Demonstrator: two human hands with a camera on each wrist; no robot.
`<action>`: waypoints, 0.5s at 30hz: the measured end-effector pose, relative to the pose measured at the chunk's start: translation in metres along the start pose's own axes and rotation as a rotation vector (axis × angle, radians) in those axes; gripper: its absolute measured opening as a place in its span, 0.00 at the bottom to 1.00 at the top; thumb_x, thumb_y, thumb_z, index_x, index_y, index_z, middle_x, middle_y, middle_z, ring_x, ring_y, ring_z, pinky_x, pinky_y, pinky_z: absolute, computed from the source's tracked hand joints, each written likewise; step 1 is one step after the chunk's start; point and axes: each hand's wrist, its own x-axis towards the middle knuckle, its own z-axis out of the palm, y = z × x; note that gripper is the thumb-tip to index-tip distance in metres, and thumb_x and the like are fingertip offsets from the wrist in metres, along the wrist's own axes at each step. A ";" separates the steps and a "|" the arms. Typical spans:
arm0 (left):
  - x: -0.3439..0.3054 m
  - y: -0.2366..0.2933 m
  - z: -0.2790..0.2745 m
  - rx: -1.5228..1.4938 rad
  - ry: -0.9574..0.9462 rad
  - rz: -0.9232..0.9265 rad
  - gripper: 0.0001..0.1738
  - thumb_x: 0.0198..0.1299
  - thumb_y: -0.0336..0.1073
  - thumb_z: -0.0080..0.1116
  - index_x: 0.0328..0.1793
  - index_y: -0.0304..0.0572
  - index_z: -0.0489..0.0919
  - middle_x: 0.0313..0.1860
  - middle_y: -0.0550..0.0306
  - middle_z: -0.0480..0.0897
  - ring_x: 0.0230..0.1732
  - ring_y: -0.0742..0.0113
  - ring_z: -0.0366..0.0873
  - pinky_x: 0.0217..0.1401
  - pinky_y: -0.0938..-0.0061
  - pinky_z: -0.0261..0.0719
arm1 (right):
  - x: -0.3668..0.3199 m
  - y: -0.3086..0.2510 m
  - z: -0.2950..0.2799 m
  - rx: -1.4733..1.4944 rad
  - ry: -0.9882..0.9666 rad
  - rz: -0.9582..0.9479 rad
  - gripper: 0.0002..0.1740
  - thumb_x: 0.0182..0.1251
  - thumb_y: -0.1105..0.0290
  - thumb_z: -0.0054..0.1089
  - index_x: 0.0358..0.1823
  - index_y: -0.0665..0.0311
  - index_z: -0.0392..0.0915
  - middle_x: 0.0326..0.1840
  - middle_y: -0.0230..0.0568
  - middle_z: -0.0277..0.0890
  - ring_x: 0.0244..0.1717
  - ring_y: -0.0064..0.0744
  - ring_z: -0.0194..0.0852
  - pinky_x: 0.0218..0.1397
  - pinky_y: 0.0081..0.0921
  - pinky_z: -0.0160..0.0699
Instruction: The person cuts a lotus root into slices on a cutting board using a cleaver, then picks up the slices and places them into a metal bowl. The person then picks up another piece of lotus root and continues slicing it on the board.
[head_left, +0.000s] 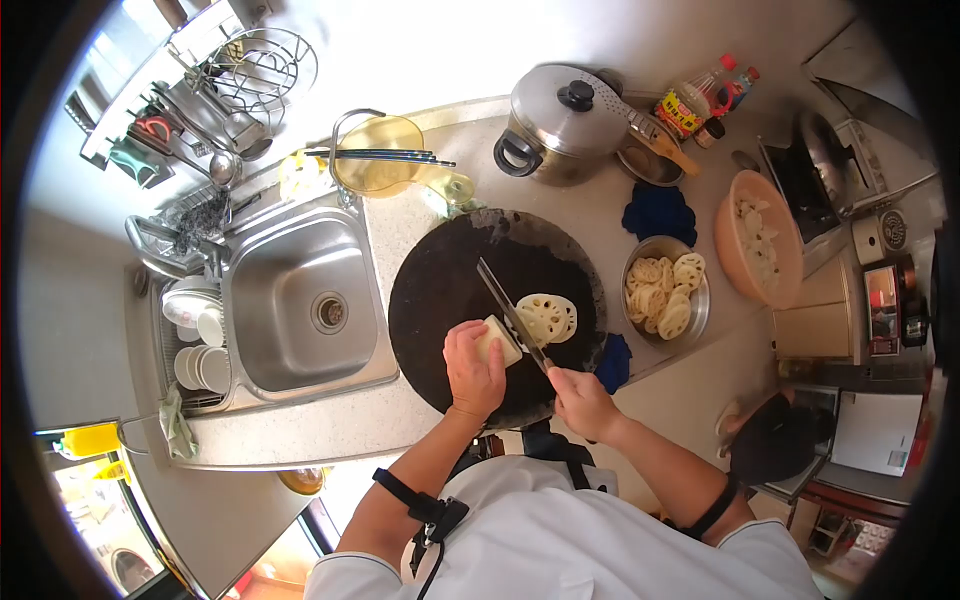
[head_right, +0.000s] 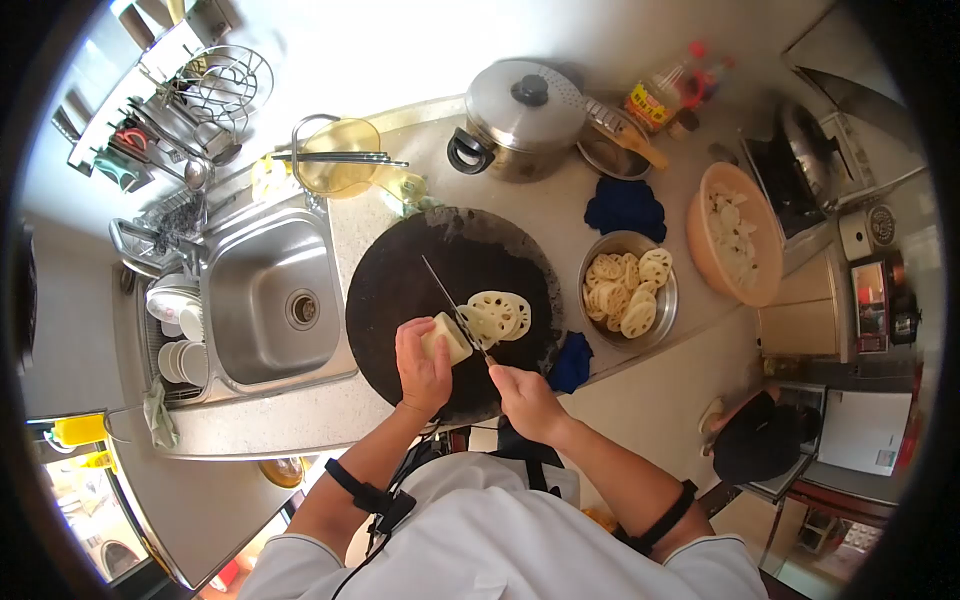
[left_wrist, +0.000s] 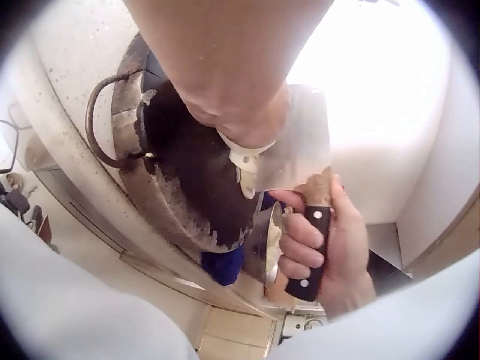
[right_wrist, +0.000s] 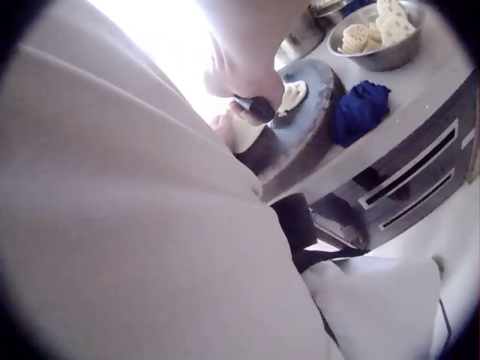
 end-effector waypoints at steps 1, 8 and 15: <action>0.000 0.000 -0.001 0.031 -0.003 0.020 0.15 0.64 0.32 0.60 0.55 0.36 0.73 0.54 0.41 0.78 0.55 0.43 0.75 0.61 0.54 0.69 | -0.011 -0.005 0.000 0.004 0.002 0.002 0.25 0.83 0.53 0.44 0.55 0.69 0.81 0.24 0.37 0.72 0.30 0.30 0.70 0.39 0.34 0.74; -0.008 -0.003 0.001 0.055 -0.015 -0.013 0.14 0.64 0.31 0.58 0.54 0.35 0.73 0.55 0.40 0.77 0.56 0.42 0.75 0.60 0.54 0.68 | -0.053 -0.007 0.012 -0.140 0.081 -0.368 0.27 0.83 0.56 0.47 0.65 0.75 0.75 0.26 0.36 0.77 0.27 0.23 0.72 0.35 0.25 0.75; -0.013 -0.016 0.006 0.036 -0.055 -0.081 0.15 0.59 0.25 0.57 0.52 0.34 0.72 0.55 0.37 0.75 0.56 0.38 0.74 0.61 0.53 0.69 | -0.051 -0.001 0.019 -0.120 0.126 -0.435 0.24 0.82 0.58 0.48 0.62 0.74 0.77 0.35 0.47 0.83 0.36 0.31 0.79 0.42 0.28 0.77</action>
